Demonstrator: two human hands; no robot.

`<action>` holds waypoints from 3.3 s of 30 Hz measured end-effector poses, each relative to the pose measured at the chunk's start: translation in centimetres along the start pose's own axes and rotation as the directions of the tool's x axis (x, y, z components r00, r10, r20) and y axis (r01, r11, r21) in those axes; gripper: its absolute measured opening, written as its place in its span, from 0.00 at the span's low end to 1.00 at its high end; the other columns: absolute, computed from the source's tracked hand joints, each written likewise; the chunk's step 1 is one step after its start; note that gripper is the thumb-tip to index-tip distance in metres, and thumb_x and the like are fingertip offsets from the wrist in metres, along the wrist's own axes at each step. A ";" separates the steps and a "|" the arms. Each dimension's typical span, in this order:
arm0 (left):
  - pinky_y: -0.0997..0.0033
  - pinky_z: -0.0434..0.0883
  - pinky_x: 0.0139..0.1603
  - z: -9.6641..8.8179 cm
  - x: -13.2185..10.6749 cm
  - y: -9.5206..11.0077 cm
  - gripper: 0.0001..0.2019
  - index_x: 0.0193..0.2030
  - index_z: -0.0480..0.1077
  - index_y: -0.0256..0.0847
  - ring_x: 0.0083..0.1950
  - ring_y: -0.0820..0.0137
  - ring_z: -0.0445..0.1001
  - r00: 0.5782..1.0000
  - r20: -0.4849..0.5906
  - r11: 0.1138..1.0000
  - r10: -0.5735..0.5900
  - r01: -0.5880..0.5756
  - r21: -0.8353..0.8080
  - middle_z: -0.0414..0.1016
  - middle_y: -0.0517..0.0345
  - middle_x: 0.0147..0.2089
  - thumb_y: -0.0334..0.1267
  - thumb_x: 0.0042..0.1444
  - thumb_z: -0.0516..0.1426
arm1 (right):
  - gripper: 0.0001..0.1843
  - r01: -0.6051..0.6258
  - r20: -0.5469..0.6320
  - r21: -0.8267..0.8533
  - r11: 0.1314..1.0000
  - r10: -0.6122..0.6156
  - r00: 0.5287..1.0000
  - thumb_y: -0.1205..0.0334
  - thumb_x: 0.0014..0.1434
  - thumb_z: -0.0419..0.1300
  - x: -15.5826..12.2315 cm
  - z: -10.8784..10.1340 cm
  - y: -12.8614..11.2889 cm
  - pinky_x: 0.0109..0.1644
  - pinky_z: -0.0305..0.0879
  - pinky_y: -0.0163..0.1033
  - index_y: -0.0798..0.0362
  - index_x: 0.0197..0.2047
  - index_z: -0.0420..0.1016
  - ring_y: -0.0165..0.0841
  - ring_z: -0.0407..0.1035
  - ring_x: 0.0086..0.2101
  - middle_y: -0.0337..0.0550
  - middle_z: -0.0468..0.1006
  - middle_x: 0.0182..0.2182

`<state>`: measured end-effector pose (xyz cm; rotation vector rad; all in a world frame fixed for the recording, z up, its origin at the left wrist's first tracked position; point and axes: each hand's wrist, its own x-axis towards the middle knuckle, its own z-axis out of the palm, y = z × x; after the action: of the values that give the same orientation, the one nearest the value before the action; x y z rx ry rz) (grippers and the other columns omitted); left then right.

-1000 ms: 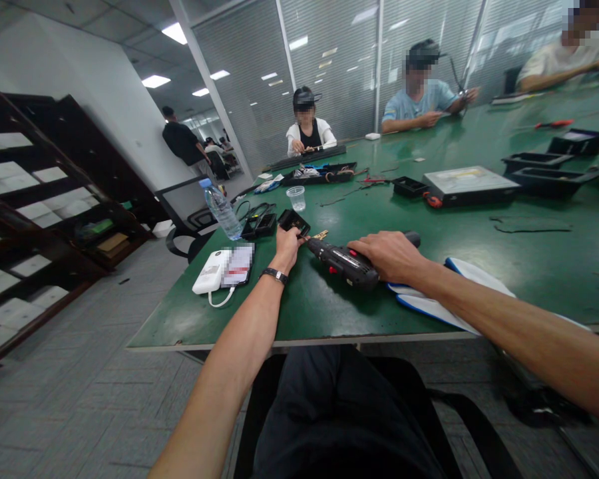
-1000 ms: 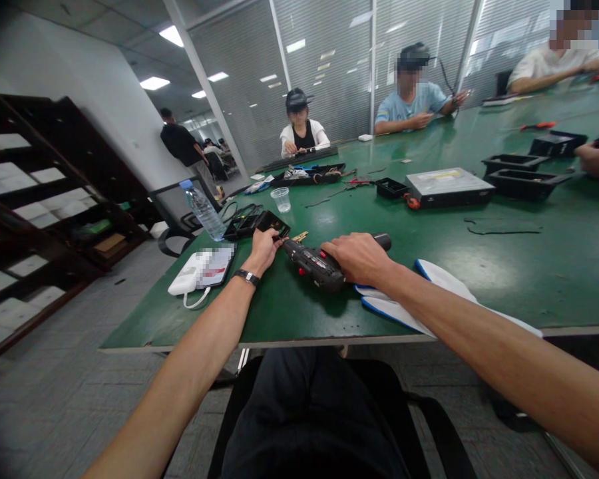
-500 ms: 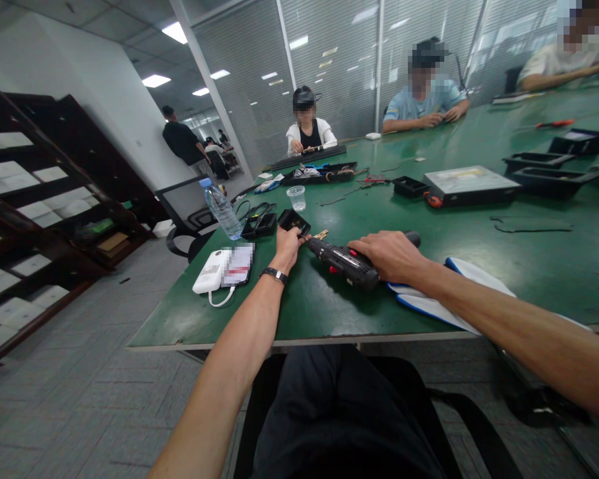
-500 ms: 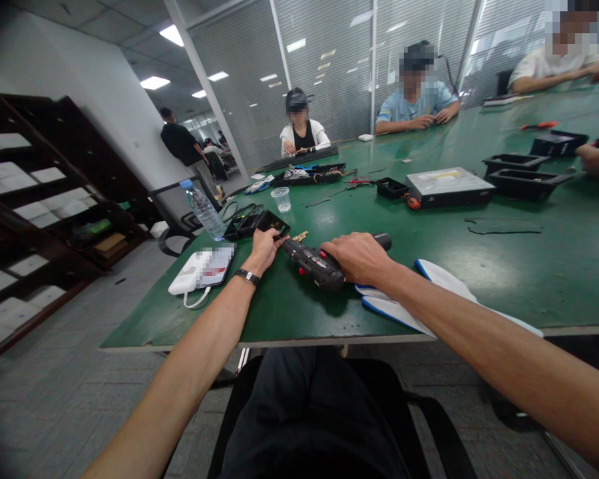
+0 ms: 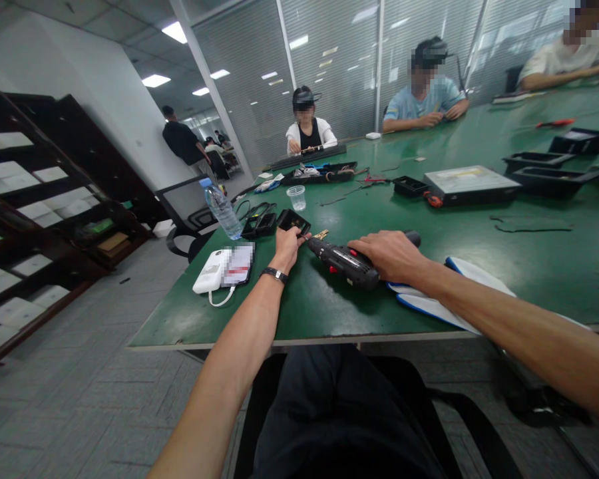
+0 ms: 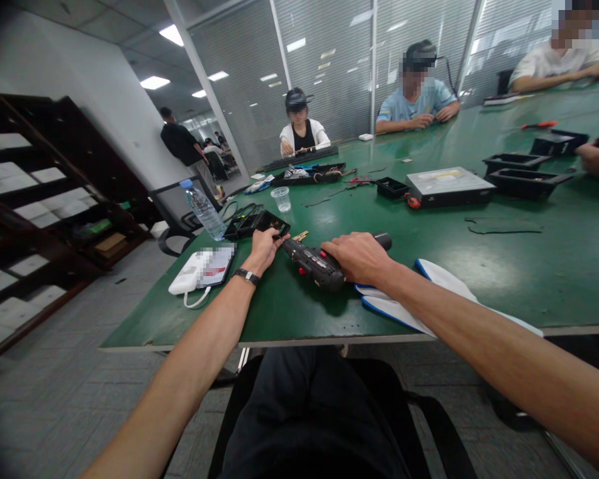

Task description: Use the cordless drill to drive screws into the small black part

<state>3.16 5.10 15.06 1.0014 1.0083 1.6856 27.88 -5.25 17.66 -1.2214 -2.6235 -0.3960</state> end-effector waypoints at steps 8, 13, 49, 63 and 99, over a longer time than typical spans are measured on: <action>0.56 0.80 0.42 0.0 0.0 0.0 0.15 0.38 0.66 0.38 0.38 0.69 0.74 1.000 -0.006 1.000 -0.005 0.005 -0.005 0.71 0.56 0.38 0.20 0.42 0.55 | 0.20 0.001 0.003 0.001 1.000 -0.001 1.000 0.61 0.57 0.58 0.0 0.1 0.0 0.36 0.51 0.40 0.49 0.54 0.71 0.40 0.72 0.37 0.47 0.80 0.39; 0.55 0.80 0.44 0.0 -0.1 0.2 0.15 0.37 0.67 0.37 0.39 0.69 0.73 1.000 -0.005 0.999 -0.013 0.013 -0.035 0.71 0.56 0.37 0.20 0.42 0.55 | 0.20 -0.001 -0.002 -0.005 1.000 0.001 1.000 0.61 0.57 0.58 0.0 0.0 -0.1 0.36 0.51 0.40 0.50 0.53 0.71 0.40 0.73 0.37 0.47 0.80 0.38; 0.77 0.69 0.28 0.1 0.0 -0.2 0.18 0.41 0.65 0.42 0.34 0.72 0.72 0.999 -0.014 0.986 0.034 -0.031 0.163 0.71 0.59 0.37 0.25 0.39 0.56 | 0.20 0.001 0.006 0.005 1.000 -0.001 1.000 0.61 0.57 0.57 0.0 -0.1 -0.1 0.37 0.52 0.40 0.50 0.54 0.71 0.41 0.73 0.38 0.47 0.80 0.38; 0.77 0.69 0.26 0.0 0.4 -0.5 0.20 0.43 0.64 0.42 0.33 0.71 0.73 0.997 -0.013 0.980 0.070 -0.066 0.189 0.72 0.58 0.39 0.25 0.40 0.56 | 0.21 -0.003 0.013 0.006 1.000 0.003 1.000 0.61 0.57 0.58 0.0 -0.1 -0.1 0.37 0.53 0.40 0.50 0.54 0.71 0.41 0.73 0.38 0.48 0.80 0.39; 0.78 0.69 0.26 -0.4 0.8 -0.8 0.19 0.43 0.63 0.42 0.34 0.71 0.74 0.998 -0.006 0.972 0.068 -0.065 0.226 0.71 0.57 0.38 0.26 0.42 0.56 | 0.20 0.000 0.003 -0.003 1.000 0.000 1.000 0.62 0.57 0.57 0.0 -0.1 -0.1 0.38 0.53 0.40 0.50 0.53 0.71 0.41 0.73 0.39 0.47 0.80 0.39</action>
<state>2.82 5.98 14.36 1.1830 1.2082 1.6596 27.79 -5.31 17.71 -1.2237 -2.6262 -0.3987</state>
